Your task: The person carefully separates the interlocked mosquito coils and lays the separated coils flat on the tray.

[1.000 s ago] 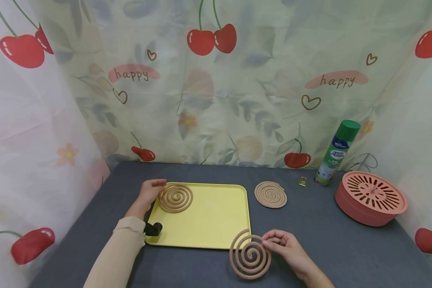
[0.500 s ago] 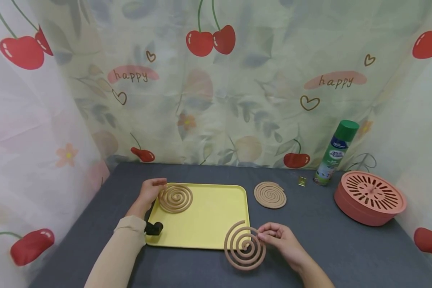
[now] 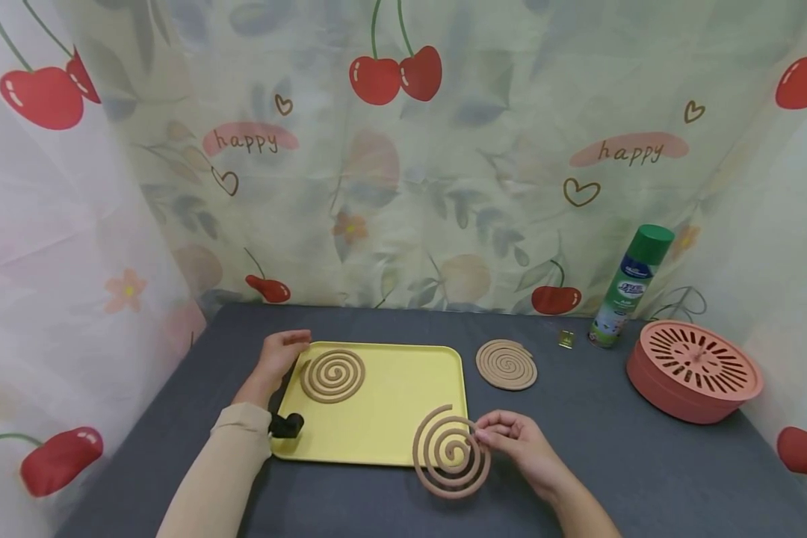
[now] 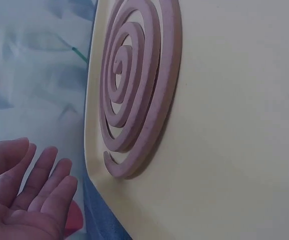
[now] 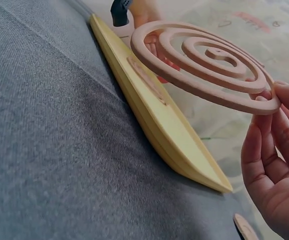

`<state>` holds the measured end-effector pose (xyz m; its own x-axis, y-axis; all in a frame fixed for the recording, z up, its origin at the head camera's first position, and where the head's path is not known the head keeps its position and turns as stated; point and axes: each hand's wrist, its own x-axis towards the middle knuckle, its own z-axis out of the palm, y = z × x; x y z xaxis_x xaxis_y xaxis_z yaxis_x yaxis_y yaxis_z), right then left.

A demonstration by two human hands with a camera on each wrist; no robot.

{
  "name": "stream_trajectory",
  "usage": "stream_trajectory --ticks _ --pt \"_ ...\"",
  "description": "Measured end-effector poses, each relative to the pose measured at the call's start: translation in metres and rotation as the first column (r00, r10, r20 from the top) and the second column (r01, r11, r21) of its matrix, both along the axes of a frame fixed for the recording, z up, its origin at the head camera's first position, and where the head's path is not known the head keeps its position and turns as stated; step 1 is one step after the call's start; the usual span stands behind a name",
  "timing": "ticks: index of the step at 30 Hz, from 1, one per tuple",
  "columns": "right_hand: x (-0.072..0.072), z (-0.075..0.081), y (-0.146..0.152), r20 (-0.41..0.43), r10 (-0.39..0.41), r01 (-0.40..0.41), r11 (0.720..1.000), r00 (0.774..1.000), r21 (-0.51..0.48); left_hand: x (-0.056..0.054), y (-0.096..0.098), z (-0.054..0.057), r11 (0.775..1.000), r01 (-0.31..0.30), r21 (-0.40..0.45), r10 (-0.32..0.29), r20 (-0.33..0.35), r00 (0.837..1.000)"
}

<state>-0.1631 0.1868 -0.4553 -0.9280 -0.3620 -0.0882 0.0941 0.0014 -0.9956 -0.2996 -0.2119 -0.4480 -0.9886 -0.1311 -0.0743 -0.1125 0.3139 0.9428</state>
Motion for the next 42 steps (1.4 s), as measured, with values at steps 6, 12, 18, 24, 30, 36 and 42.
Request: stream_trajectory --ticks 6,12,18,24,30,36,42 --pt "-0.009 -0.001 -0.009 0.046 -0.002 0.005 0.998 0.999 -0.060 0.001 -0.004 0.000 0.999 -0.017 0.046 0.017 0.002 1.000" --pt "-0.018 -0.002 -0.019 0.072 0.009 -0.004 0.997 0.997 -0.080 0.003 -0.006 0.000 0.988 -0.014 0.151 0.015 -0.002 1.000" --pt "-0.025 -0.003 -0.031 0.083 0.020 -0.012 0.995 0.996 -0.095 0.007 -0.004 0.000 0.979 -0.020 0.205 0.016 0.023 1.000" --pt "-0.031 -0.003 -0.043 0.117 0.014 0.001 0.992 0.993 -0.124 0.011 0.000 0.001 0.969 0.002 0.249 -0.006 0.016 1.000" --pt "-0.039 -0.006 -0.055 0.148 -0.017 0.033 0.994 0.989 -0.109 0.014 0.005 0.005 0.966 0.035 0.255 -0.034 -0.008 0.999" --pt "-0.047 -0.010 -0.067 0.165 -0.039 0.058 0.992 0.986 -0.111 0.018 0.012 0.011 0.970 0.050 0.236 -0.048 -0.016 0.999" --pt "-0.051 -0.014 -0.082 0.165 -0.047 0.065 0.993 0.985 -0.103 0.020 0.021 0.018 0.973 0.067 0.220 -0.062 -0.029 0.998"
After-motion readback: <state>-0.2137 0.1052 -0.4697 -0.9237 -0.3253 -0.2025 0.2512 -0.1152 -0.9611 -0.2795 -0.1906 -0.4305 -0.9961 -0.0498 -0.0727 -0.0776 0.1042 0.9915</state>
